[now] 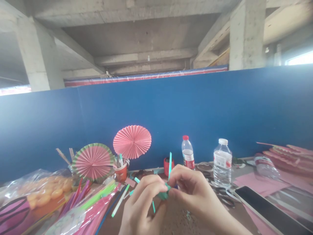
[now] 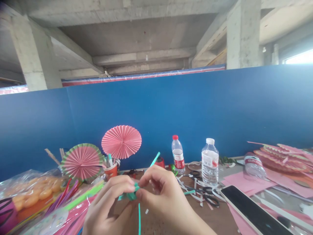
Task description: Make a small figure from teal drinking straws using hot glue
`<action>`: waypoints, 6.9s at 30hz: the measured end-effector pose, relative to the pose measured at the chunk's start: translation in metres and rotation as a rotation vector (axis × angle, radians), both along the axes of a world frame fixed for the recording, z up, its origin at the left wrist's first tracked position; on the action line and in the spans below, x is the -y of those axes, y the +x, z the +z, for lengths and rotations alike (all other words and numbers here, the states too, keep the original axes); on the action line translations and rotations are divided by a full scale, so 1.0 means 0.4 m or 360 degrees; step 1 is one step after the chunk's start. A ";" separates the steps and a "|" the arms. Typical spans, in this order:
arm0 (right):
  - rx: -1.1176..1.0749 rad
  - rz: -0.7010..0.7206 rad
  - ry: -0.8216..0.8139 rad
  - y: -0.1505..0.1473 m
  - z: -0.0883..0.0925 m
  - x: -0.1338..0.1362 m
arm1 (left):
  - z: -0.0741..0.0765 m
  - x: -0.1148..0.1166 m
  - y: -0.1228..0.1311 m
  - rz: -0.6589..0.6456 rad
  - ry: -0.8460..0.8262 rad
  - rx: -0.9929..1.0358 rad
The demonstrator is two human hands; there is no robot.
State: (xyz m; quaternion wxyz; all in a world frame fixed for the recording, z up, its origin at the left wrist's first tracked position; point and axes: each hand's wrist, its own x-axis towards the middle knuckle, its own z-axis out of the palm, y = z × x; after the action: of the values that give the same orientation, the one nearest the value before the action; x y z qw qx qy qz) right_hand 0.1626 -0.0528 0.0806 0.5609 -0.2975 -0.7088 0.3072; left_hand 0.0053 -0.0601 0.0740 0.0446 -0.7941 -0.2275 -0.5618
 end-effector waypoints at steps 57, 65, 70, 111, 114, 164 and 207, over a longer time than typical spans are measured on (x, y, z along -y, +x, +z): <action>-0.0112 -0.0426 0.0808 -0.038 -0.001 0.029 | 0.003 0.013 0.014 -0.0182 -0.0623 0.0537; -0.0167 -0.0399 0.0740 -0.044 -0.009 0.024 | 0.008 0.019 0.014 -0.0238 -0.0589 0.0569; -0.0170 -0.0367 0.0721 -0.044 -0.016 0.021 | 0.012 0.021 0.015 -0.0226 -0.0594 0.0557; -0.0175 -0.0123 0.0135 -0.027 0.003 0.039 | 0.023 0.028 0.039 -0.0540 -0.0959 0.0960; -0.0153 -0.0166 0.0121 -0.032 0.002 0.039 | 0.022 0.025 0.035 -0.0540 -0.0931 0.0923; -0.0015 -0.0224 0.0594 -0.024 -0.007 0.026 | 0.022 0.008 0.020 -0.0538 -0.1186 0.1106; -0.0187 -0.0180 0.0453 -0.013 -0.023 0.015 | 0.034 0.001 0.010 -0.1225 -0.2133 0.1425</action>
State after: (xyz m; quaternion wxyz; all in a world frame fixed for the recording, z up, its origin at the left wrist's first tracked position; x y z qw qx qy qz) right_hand 0.1573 -0.0588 0.0715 0.6544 -0.2362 -0.6931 0.1885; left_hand 0.0092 -0.0606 0.0878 -0.7137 -0.3809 -0.2219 -0.5443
